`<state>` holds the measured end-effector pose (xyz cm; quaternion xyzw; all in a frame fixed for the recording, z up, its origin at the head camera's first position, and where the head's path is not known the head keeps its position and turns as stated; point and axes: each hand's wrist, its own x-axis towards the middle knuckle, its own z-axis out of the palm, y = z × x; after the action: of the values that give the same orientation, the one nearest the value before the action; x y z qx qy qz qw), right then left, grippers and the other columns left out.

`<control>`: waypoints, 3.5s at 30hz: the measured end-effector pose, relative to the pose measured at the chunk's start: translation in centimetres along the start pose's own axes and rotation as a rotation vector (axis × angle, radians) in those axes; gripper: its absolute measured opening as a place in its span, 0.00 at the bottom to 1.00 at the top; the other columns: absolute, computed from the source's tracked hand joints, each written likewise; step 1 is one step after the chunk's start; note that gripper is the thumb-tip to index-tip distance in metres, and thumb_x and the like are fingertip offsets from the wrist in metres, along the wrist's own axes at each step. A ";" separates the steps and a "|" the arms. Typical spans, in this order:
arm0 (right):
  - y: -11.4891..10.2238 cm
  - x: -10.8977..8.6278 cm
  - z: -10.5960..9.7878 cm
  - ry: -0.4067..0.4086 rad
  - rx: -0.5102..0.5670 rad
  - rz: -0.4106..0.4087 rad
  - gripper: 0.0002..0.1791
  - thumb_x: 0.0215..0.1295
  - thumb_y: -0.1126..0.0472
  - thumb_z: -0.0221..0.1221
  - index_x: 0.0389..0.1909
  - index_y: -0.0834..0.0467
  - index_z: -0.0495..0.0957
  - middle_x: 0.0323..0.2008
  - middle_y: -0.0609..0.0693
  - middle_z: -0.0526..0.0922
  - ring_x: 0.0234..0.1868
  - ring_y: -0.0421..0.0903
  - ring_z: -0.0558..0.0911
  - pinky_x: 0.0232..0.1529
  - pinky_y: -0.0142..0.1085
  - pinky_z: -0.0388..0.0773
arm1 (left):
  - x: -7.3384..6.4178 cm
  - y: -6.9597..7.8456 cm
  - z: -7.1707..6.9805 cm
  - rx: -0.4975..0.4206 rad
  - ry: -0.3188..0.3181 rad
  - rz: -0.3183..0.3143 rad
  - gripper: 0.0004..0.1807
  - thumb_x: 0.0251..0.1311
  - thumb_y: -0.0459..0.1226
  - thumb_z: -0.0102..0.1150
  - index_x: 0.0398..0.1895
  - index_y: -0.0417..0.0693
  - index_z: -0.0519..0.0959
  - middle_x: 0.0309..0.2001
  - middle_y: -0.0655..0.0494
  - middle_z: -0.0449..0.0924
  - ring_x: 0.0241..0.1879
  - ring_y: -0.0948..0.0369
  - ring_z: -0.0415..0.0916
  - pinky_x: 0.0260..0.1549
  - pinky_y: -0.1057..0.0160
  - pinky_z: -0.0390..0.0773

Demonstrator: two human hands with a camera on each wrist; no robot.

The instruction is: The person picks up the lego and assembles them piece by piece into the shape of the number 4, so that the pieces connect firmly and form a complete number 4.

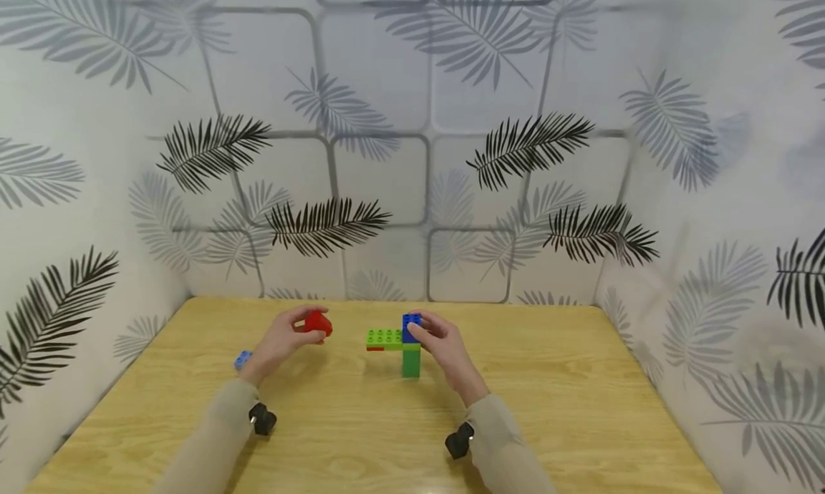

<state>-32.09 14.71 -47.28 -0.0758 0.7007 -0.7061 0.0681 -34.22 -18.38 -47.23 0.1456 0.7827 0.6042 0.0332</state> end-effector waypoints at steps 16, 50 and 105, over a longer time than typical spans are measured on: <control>0.1 0.0 0.0 0.005 -0.004 -0.008 0.28 0.69 0.50 0.60 0.67 0.55 0.71 0.62 0.56 0.75 0.64 0.56 0.74 0.67 0.50 0.68 | -0.2 2.1 4.6 -0.020 0.117 0.133 0.29 0.64 0.34 0.62 0.69 0.56 0.70 0.63 0.43 0.72 0.57 0.45 0.77 0.49 0.59 0.82; 0.5 -0.1 0.3 0.022 -0.023 0.018 0.31 0.68 0.47 0.61 0.68 0.55 0.70 0.60 0.56 0.76 0.61 0.51 0.77 0.67 0.50 0.68 | 0.1 2.2 8.1 0.143 0.020 0.211 0.28 0.62 0.36 0.65 0.66 0.61 0.74 0.55 0.54 0.82 0.52 0.56 0.79 0.46 0.65 0.79; 0.0 -0.1 0.3 0.029 0.005 -0.012 0.28 0.69 0.52 0.60 0.67 0.57 0.71 0.61 0.58 0.76 0.62 0.55 0.75 0.67 0.51 0.67 | 0.8 2.2 8.1 0.430 -0.108 0.303 0.43 0.55 0.33 0.70 0.73 0.67 0.63 0.53 0.54 0.81 0.48 0.60 0.78 0.34 0.68 0.80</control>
<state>-31.91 14.46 -47.30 -0.0693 0.6993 -0.7094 0.0540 -32.74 -10.07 -47.18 0.2968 0.8594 0.4137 -0.0478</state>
